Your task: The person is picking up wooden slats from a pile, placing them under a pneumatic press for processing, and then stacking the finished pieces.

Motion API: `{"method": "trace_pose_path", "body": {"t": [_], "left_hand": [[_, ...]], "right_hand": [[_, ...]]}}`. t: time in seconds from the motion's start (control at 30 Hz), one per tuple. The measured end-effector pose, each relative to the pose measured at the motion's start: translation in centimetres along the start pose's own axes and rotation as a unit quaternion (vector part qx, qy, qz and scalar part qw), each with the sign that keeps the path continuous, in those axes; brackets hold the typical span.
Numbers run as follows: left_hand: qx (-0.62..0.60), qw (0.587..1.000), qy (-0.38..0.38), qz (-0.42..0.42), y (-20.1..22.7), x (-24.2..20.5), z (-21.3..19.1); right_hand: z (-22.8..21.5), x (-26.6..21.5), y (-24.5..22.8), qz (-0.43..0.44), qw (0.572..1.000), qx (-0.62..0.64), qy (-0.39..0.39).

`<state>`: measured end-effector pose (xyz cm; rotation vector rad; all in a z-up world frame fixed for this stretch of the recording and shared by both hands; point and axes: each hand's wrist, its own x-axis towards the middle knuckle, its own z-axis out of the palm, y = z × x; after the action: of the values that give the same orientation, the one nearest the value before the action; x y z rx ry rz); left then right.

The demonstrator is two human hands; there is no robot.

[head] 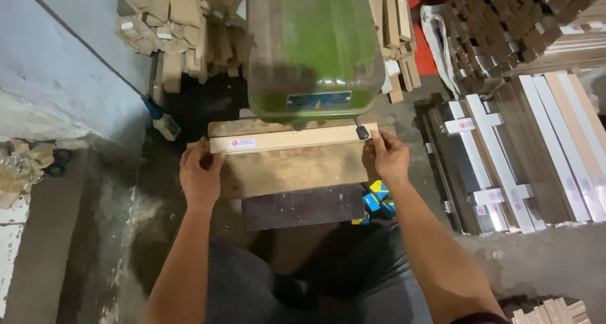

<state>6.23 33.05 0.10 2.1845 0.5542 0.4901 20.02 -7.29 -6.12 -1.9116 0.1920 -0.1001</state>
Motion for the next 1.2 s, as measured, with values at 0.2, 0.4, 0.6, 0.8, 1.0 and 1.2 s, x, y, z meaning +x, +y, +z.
{"method": "trace_pose_path", "body": {"t": [0.2,0.4,0.6,0.8,1.0,1.2], "left_hand": [[0.074,0.993,0.019,0.091,-4.6,1.0,1.7],[0.152,0.976,0.044,0.153,-9.3,3.2,2.9],[0.111,0.990,0.001,0.091,-7.7,3.9,1.7],[0.076,0.997,-0.022,0.015,-6.6,3.3,1.2],[0.080,0.996,-0.046,-0.007,-6.3,3.4,1.0],[0.035,0.999,0.005,0.003,1.0,0.4,-0.4]], "right_hand": [[0.6,1.9,2.5,-0.017,1.000,0.009,0.013],[-0.4,-0.1,0.0,-0.038,0.994,-0.100,0.007],[-0.1,0.3,1.3,-0.030,0.998,-0.052,-0.019],[-0.2,0.7,2.1,-0.005,1.000,-0.008,-0.014],[1.1,0.3,1.8,0.000,0.999,-0.041,-0.004],[-0.1,0.4,1.9,0.003,1.000,0.019,-0.007]]}}
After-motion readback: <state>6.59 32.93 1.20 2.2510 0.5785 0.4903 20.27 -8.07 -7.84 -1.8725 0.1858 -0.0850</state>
